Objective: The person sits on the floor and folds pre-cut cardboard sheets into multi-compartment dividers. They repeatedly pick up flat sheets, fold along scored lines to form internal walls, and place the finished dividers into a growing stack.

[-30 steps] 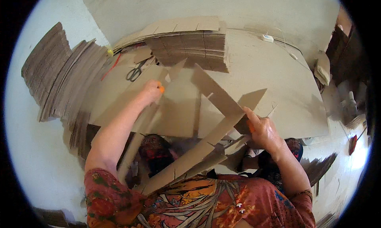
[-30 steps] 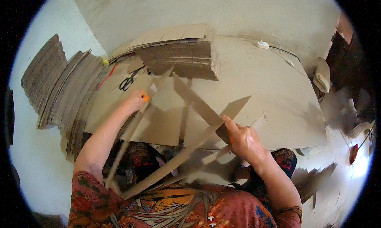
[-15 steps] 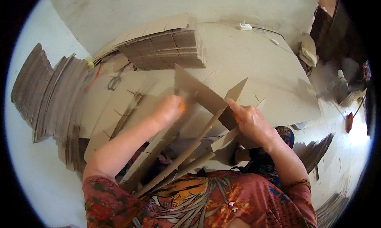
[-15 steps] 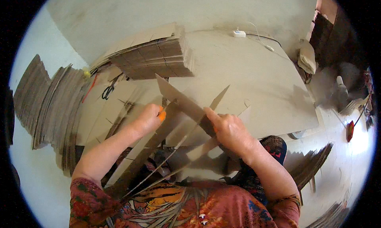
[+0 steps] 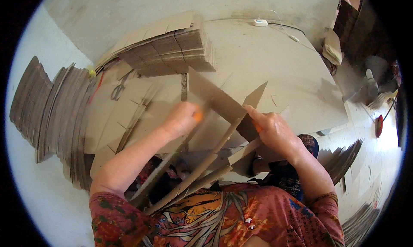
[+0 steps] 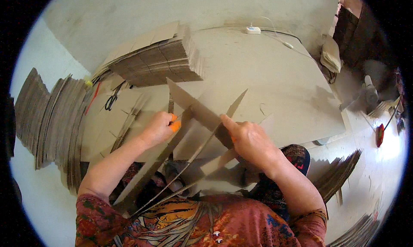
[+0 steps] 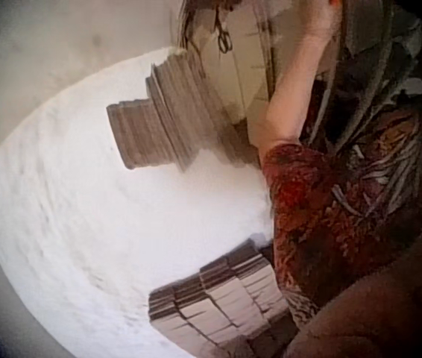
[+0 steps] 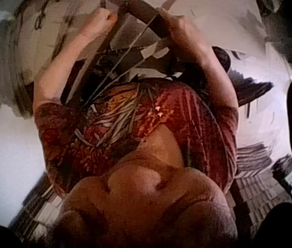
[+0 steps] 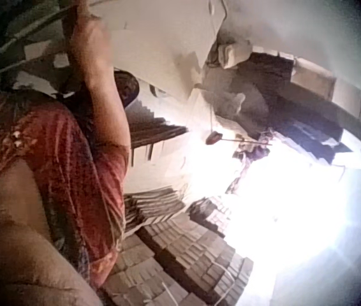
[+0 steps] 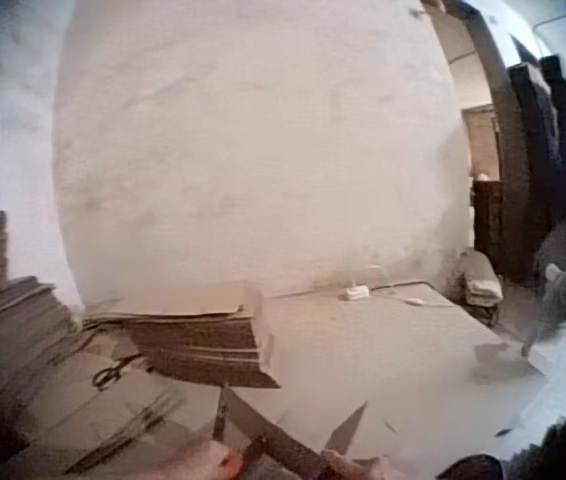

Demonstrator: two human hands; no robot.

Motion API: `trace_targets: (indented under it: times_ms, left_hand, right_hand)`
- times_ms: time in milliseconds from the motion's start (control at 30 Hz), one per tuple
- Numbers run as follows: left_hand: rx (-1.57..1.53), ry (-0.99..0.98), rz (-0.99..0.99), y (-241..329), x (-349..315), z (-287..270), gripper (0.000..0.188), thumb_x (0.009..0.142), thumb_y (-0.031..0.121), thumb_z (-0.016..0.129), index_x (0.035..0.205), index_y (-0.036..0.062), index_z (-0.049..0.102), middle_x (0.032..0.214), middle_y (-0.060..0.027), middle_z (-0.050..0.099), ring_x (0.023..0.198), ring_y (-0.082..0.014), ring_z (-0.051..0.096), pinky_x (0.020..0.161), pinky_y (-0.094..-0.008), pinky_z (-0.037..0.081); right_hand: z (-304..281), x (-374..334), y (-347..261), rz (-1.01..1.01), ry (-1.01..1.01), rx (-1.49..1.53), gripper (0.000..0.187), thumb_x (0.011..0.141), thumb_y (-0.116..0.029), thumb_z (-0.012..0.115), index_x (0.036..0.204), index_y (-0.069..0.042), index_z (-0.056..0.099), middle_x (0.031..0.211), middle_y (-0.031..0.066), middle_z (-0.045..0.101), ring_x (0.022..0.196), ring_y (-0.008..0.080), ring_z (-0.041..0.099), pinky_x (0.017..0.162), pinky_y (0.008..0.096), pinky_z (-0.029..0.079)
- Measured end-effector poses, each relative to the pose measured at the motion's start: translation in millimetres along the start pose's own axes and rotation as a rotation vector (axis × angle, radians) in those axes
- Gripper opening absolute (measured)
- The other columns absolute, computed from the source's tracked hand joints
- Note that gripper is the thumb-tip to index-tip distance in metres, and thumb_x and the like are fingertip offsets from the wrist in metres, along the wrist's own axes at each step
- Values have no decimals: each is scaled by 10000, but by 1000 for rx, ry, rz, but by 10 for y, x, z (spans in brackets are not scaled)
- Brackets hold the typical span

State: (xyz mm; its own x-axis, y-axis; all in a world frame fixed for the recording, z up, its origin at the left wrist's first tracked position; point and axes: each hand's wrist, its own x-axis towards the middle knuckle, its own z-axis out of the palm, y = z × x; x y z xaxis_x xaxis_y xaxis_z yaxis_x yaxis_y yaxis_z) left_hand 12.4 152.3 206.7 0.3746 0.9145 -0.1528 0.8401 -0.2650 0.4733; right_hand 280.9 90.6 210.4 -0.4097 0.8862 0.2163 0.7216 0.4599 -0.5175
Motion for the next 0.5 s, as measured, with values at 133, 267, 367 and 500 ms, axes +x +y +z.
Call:
trace_targets:
  times_ms: [133,267,367,500]
  left_hand:
    - [163,228,84,-18,78,72,239,842,142,556,700,-49,542,573,-191,512,504,-262,487,506,-372,404]
    - [22,109,107,94,148,23,297,852,161,575,655,-46,494,513,-119,415,493,-142,367,468,-328,348]
    - [-220,16,122,157,182,62,344,860,201,594,640,-37,479,498,-77,363,511,-103,313,455,-315,315]
    - [-251,311,174,171,384,-172,276,854,228,620,845,-47,596,740,-137,572,700,-127,519,624,-274,440]
  right_hand:
    - [-81,12,-19,2,-28,11,509,724,0,504,1228,-35,443,681,220,583,671,389,581,593,464,455]
    - [-68,12,62,22,-87,1,490,732,-13,505,1218,-47,446,662,222,578,671,395,582,593,469,458]
    - [58,0,217,99,-170,-90,469,751,-4,510,1219,-45,497,719,226,589,676,384,578,626,446,466]
    - [-140,159,516,111,-28,-198,426,782,-43,491,1207,-67,477,773,219,602,749,392,585,640,474,471]
